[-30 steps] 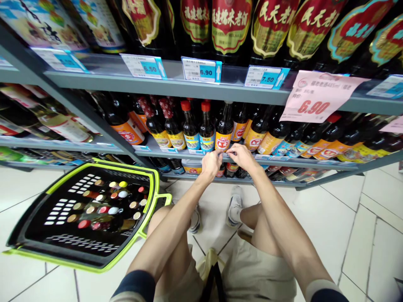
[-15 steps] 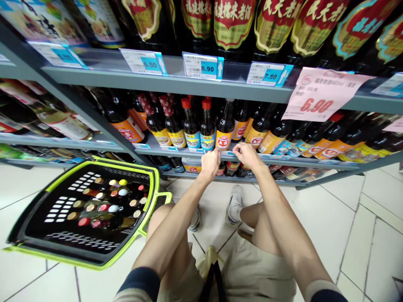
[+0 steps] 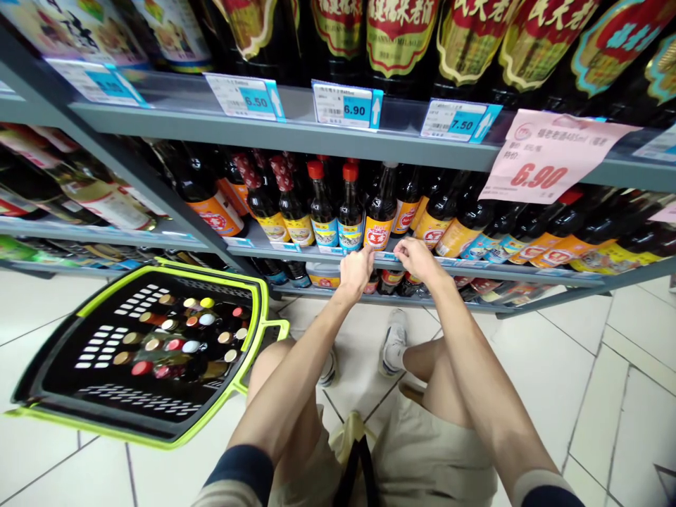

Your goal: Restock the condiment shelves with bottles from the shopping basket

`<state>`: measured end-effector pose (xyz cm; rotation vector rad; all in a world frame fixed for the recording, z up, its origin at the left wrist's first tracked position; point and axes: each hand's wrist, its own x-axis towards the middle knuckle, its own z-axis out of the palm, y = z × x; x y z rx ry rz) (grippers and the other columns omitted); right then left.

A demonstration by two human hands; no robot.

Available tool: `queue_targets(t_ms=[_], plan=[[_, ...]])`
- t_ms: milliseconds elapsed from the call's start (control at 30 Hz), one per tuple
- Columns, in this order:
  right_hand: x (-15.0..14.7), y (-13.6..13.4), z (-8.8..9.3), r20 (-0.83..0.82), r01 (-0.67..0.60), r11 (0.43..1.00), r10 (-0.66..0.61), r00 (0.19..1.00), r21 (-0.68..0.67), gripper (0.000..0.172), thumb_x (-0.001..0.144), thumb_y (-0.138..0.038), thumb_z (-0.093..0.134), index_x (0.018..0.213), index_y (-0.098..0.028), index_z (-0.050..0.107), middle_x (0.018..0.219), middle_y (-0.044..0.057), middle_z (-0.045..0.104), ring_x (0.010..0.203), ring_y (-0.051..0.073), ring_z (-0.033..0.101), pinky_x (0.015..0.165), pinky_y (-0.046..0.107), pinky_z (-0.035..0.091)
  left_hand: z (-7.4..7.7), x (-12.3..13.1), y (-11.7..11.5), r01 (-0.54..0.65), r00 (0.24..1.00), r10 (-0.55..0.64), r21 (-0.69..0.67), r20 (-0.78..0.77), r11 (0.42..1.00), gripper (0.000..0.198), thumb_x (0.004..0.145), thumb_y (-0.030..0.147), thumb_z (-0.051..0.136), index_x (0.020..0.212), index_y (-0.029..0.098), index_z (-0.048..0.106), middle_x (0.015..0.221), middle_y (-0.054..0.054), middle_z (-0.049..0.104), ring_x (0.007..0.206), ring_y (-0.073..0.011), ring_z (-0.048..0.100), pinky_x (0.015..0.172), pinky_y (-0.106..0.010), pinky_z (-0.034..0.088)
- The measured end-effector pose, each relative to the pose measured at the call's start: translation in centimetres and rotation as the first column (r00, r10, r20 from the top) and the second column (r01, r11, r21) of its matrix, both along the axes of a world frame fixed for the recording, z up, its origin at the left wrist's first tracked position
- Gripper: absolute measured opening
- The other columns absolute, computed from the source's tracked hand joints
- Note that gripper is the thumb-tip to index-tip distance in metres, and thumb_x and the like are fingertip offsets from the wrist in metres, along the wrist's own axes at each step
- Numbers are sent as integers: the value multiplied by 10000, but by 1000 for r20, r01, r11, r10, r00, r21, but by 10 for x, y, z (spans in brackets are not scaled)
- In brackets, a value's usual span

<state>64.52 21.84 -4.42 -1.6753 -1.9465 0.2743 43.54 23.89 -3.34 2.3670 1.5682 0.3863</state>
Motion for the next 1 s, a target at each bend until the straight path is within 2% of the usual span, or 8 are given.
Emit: queue_targets(t_ms=[467, 600, 700, 833, 933, 1000], plan=[[0, 1, 1, -16, 10, 1000, -10, 1000, 2, 117, 852, -99, 644, 808, -175, 721, 815, 41, 698, 695, 166, 612, 706, 286, 495, -2, 1, -2, 28, 999, -27, 24, -42, 999, 386, 1108, 377, 352, 1235, 251, 694, 986, -137, 795, 949, -284, 766, 817, -332, 490], [-5, -1, 7, -27, 31, 1000, -30, 999, 6, 54, 861, -167, 711, 893, -170, 754, 856, 51, 724, 703, 170, 626, 706, 295, 515, -3, 0, -1, 27, 999, -26, 26, -34, 999, 382, 1107, 382, 358, 1227, 260, 700, 999, -129, 800, 962, -288, 768, 818, -335, 499], [-13, 0, 14, -52, 44, 999, -43, 998, 16, 75, 890, -230, 725, 931, -182, 765, 884, 61, 753, 736, 186, 653, 745, 321, 545, -3, 1, 0, 1, 1000, -1, 12, 4, 1000, 356, 1099, 389, 400, 1260, 257, 689, 1025, -130, 802, 994, -289, 767, 842, -339, 514], [-23, 6, 19, -204, 149, 988, -135, 970, 51, 151, 919, -298, 724, 983, -165, 757, 965, 103, 787, 806, 216, 706, 811, 374, 600, -2, 4, -1, -121, 990, 122, -17, 75, 992, 388, 1071, 477, 484, 1262, 224, 707, 1038, -142, 808, 1025, -298, 766, 867, -340, 530], [-29, 10, 19, -339, 185, 983, -178, 924, -10, 254, 903, -319, 760, 1090, -151, 727, 994, 111, 803, 830, 220, 740, 818, 375, 627, 0, 6, 0, -165, 979, 167, -27, 117, 986, 491, 1060, 571, 475, 1270, 202, 721, 1044, -157, 812, 1032, -300, 767, 872, -339, 533], [-31, 11, 18, -350, 176, 984, -178, 920, -37, 299, 891, -331, 781, 1116, -147, 712, 1008, 119, 805, 834, 222, 749, 817, 375, 635, 1, 5, 2, -171, 977, 172, -19, 129, 985, 508, 1054, 589, 482, 1268, 194, 721, 1028, -158, 813, 1020, -304, 770, 863, -341, 532]])
